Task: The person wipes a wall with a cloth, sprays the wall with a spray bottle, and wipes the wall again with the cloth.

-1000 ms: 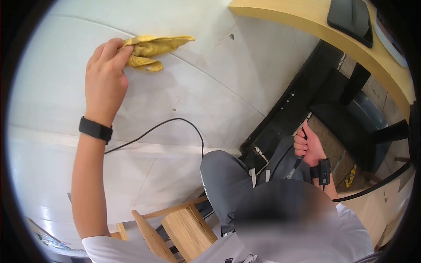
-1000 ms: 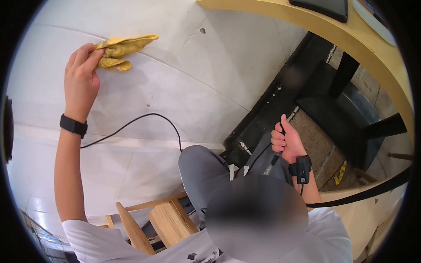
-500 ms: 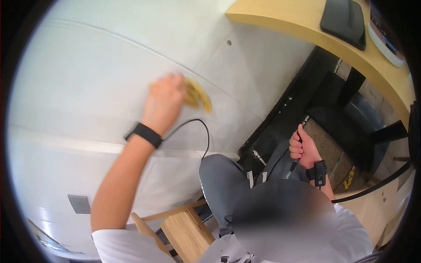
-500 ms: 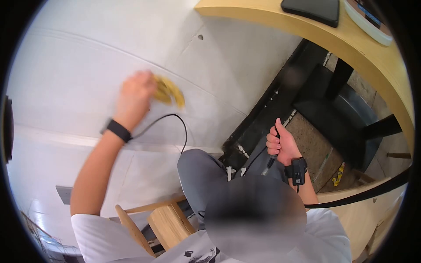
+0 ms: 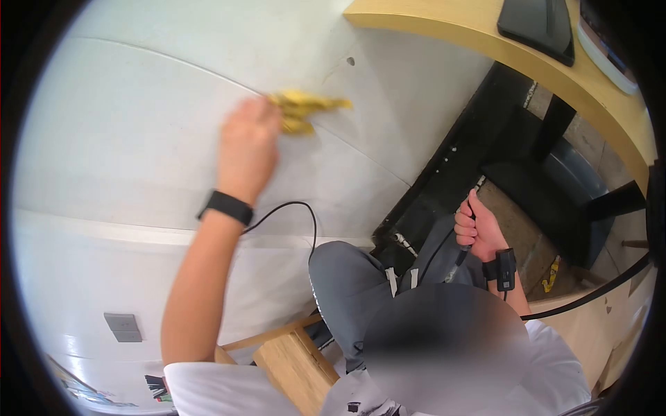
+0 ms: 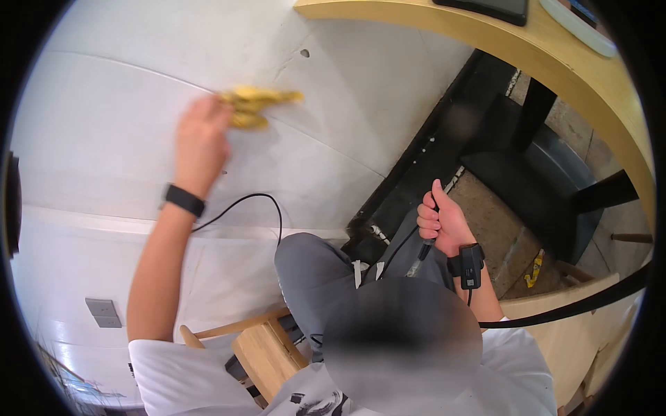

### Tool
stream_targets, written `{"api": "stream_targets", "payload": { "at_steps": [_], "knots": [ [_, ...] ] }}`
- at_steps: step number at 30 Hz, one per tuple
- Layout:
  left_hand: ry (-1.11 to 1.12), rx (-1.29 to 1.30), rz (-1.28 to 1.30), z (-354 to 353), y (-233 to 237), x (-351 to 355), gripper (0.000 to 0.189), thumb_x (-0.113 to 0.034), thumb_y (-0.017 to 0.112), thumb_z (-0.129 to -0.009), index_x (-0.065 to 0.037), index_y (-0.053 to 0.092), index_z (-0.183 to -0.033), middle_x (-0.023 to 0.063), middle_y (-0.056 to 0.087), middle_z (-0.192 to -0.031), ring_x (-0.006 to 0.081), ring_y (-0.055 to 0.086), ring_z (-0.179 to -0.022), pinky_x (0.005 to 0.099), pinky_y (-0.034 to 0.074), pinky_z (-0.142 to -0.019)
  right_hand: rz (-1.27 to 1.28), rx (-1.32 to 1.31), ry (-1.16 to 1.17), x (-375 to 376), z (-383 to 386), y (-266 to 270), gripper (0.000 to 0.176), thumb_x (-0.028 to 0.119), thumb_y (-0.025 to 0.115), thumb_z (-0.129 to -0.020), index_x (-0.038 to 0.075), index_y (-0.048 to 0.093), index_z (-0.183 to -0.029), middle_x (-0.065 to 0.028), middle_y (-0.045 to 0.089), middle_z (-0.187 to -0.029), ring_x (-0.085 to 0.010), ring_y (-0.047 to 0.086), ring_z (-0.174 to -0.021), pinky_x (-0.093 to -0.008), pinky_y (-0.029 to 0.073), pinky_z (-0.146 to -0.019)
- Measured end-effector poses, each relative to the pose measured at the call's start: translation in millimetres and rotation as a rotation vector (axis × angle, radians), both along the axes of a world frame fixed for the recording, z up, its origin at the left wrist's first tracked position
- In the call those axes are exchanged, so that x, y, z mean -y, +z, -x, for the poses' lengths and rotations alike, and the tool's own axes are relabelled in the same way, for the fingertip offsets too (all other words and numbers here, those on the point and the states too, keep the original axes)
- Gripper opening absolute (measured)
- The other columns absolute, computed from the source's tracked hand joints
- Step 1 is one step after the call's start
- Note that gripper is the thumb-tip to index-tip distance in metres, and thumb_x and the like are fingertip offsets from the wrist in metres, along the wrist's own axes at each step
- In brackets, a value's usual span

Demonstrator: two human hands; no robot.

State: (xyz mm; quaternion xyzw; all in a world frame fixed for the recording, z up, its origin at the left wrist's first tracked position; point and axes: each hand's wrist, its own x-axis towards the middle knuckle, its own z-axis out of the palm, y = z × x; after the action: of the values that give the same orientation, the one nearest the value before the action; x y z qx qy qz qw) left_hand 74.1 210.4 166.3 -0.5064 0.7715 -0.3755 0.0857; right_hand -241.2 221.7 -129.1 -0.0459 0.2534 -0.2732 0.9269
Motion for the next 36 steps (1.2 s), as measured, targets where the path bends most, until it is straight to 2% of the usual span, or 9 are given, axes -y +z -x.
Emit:
{"api": "stream_targets", "payload": {
  "at_steps": [3, 6, 12, 15, 18, 21, 24, 27, 36],
  "knots": [
    [0.09, 0.026, -0.302, 6.2, -60.4, -2.2, 0.021, 0.001, 0.059, -0.073, -0.001, 0.067, -0.092, 0.0124, 0.061, -0.114, 0.0302, 0.057, -0.107, 0.0412, 0.046, -0.092, 0.002, 0.017, -0.005, -2.2, -1.1, -2.4, 0.045, 0.054, 0.042, -0.102, 0.019, 0.039, -0.074, 0.0078, 0.028, -0.059, -0.0042, 0.024, -0.046, -0.0213, 0.021, -0.04],
    [0.084, -0.025, -0.261, 18.8, -49.6, 14.0, 0.019, 0.001, 0.058, -0.074, -0.002, 0.066, -0.09, 0.0115, 0.061, -0.112, 0.0301, 0.058, -0.102, 0.0421, 0.047, -0.089, -0.011, 0.02, -0.005, -1.7, -0.3, -3.0, 0.045, 0.053, 0.042, -0.102, 0.019, 0.04, -0.073, 0.008, 0.028, -0.058, -0.0039, 0.025, -0.046, -0.0209, 0.021, -0.039],
    [-0.081, 0.127, 0.248, 21.0, 130.4, 60.3, 0.04, 0.009, 0.053, -0.076, -0.004, 0.07, -0.11, 0.0145, 0.064, -0.115, 0.0348, 0.059, -0.104, 0.0408, 0.049, -0.091, 0.002, -0.002, 0.002, -2.7, -0.6, -6.7, 0.047, 0.055, 0.044, -0.101, 0.018, 0.039, -0.073, 0.0076, 0.028, -0.058, -0.0045, 0.024, -0.047, -0.022, 0.021, -0.04],
    [-0.11, 0.123, 0.38, 27.9, 141.5, 65.3, 0.038, 0.008, 0.052, -0.078, -0.004, 0.07, -0.109, 0.0136, 0.065, -0.113, 0.0348, 0.06, -0.102, 0.04, 0.049, -0.09, -0.003, -0.02, 0.001, 0.4, -0.9, -5.2, 0.047, 0.055, 0.043, -0.101, 0.018, 0.039, -0.073, 0.0077, 0.028, -0.059, -0.0042, 0.024, -0.047, -0.0218, 0.021, -0.041],
    [-0.056, 0.052, 0.301, 28.3, 70.7, 64.5, 0.041, 0.009, 0.054, -0.073, -0.004, 0.07, -0.109, 0.0147, 0.065, -0.112, 0.0347, 0.059, -0.103, 0.0428, 0.049, -0.09, -0.023, 0.005, 0.007, -0.3, 0.4, -5.2, 0.046, 0.054, 0.042, -0.102, 0.019, 0.039, -0.073, 0.0082, 0.028, -0.059, -0.0033, 0.024, -0.046, -0.0207, 0.021, -0.039],
    [0.06, -0.118, -0.063, 10.5, -66.4, 47.1, 0.021, -0.001, 0.057, -0.079, 0.0, 0.066, -0.099, 0.016, 0.063, -0.105, 0.0348, 0.058, -0.1, 0.0441, 0.046, -0.089, -0.028, -0.002, 0.011, -1.4, 0.3, -0.4, 0.046, 0.054, 0.042, -0.102, 0.019, 0.039, -0.073, 0.0083, 0.028, -0.059, -0.0032, 0.024, -0.045, -0.0207, 0.021, -0.039],
    [-0.018, 0.165, -0.31, -5.9, -175.6, 1.6, 0.018, -0.019, 0.057, -0.084, -0.007, 0.066, -0.093, 0.0073, 0.058, -0.1, 0.0253, 0.055, -0.1, 0.0393, 0.045, -0.085, 0.004, -0.002, -0.011, -0.1, 0.1, 0.7, 0.046, 0.053, 0.042, -0.103, 0.019, 0.039, -0.073, 0.0085, 0.028, -0.059, -0.0031, 0.024, -0.046, -0.0207, 0.02, -0.039],
    [-0.048, 0.295, -0.507, -9.3, -193.8, -4.0, 0.015, -0.019, 0.059, -0.083, -0.008, 0.066, -0.09, 0.0069, 0.057, -0.1, 0.0239, 0.055, -0.099, 0.0386, 0.046, -0.085, -0.008, 0.006, 0.003, -1.8, 2.3, 0.5, 0.047, 0.055, 0.044, -0.101, 0.018, 0.039, -0.073, 0.008, 0.029, -0.06, -0.0038, 0.024, -0.047, -0.0217, 0.021, -0.041],
    [-0.067, 0.126, -0.11, 28.0, -1.4, 74.1, 0.011, -0.003, 0.057, -0.079, -0.004, 0.064, -0.088, 0.0068, 0.059, -0.1, 0.0266, 0.057, -0.095, 0.0393, 0.048, -0.081, 0.018, 0.035, 0.042, -1.2, 0.6, -5.6, 0.046, 0.054, 0.043, -0.102, 0.018, 0.039, -0.074, 0.0082, 0.028, -0.06, -0.0037, 0.024, -0.047, -0.0214, 0.021, -0.04]
  ]
}}
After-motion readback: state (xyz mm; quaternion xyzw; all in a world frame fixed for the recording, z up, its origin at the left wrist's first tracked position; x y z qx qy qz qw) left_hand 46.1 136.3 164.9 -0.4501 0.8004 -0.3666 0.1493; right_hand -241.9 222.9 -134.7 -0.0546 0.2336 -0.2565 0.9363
